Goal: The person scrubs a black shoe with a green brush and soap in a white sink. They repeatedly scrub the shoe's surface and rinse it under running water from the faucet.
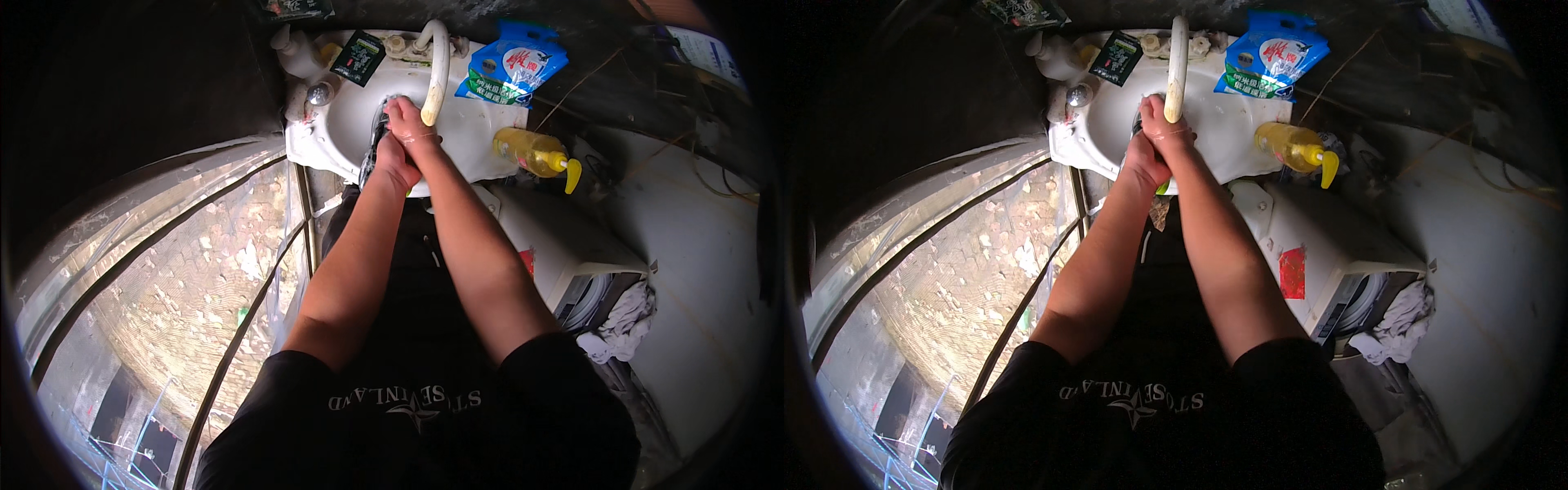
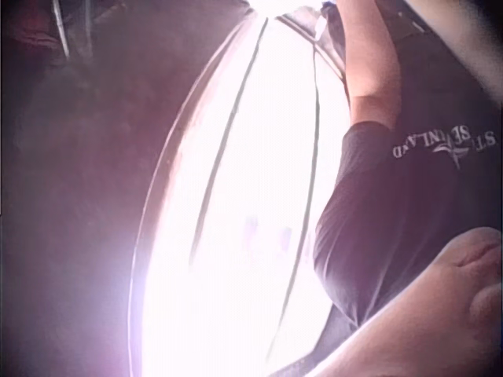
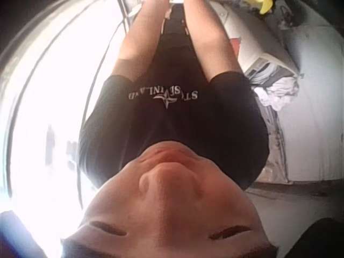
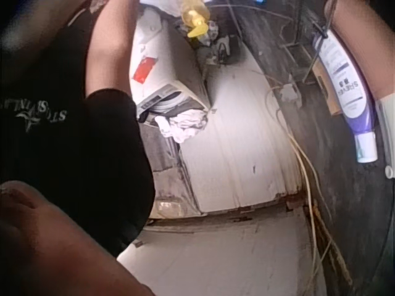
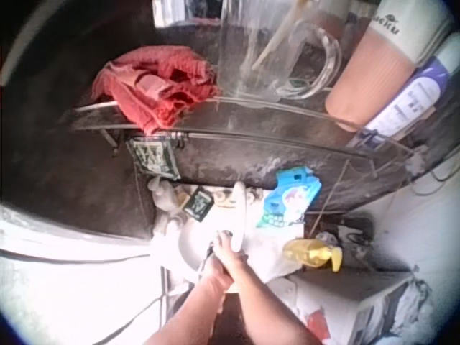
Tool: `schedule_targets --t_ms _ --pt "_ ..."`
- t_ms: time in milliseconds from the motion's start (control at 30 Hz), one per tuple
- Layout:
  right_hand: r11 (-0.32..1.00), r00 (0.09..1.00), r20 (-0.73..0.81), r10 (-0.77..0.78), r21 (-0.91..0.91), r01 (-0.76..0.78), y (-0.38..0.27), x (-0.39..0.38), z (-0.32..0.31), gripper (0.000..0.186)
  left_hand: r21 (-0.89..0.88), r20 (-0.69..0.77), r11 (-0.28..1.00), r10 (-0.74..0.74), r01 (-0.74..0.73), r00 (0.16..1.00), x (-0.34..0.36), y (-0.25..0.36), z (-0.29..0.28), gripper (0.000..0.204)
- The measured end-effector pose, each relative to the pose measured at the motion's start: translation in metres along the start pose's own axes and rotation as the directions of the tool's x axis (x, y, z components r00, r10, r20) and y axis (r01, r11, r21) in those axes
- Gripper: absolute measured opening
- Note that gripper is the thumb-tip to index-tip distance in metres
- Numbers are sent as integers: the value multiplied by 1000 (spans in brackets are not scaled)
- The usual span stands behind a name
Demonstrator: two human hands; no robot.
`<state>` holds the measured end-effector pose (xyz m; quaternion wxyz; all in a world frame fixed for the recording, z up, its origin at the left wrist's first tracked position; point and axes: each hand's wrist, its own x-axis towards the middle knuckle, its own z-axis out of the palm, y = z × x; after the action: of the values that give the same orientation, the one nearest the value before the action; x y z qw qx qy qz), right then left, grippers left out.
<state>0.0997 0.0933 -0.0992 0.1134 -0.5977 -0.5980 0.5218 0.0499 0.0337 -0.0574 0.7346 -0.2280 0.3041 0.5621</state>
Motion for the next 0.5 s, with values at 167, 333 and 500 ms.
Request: schedule_targets --t_ms 167,333,500 --pt "930 989 -144 19 366 36 20 -16 -16 21 21 -144 996 93 -91 985 40 7 -9 37" --pt "314 902 213 376 886 -341 -3 -30 -36 26 465 -105 841 362 -276 926 65 -16 16 31" --pt "360 850 55 523 890 -279 -5 -30 -39 48 921 380 -275 468 -278 798 35 2 19 32"
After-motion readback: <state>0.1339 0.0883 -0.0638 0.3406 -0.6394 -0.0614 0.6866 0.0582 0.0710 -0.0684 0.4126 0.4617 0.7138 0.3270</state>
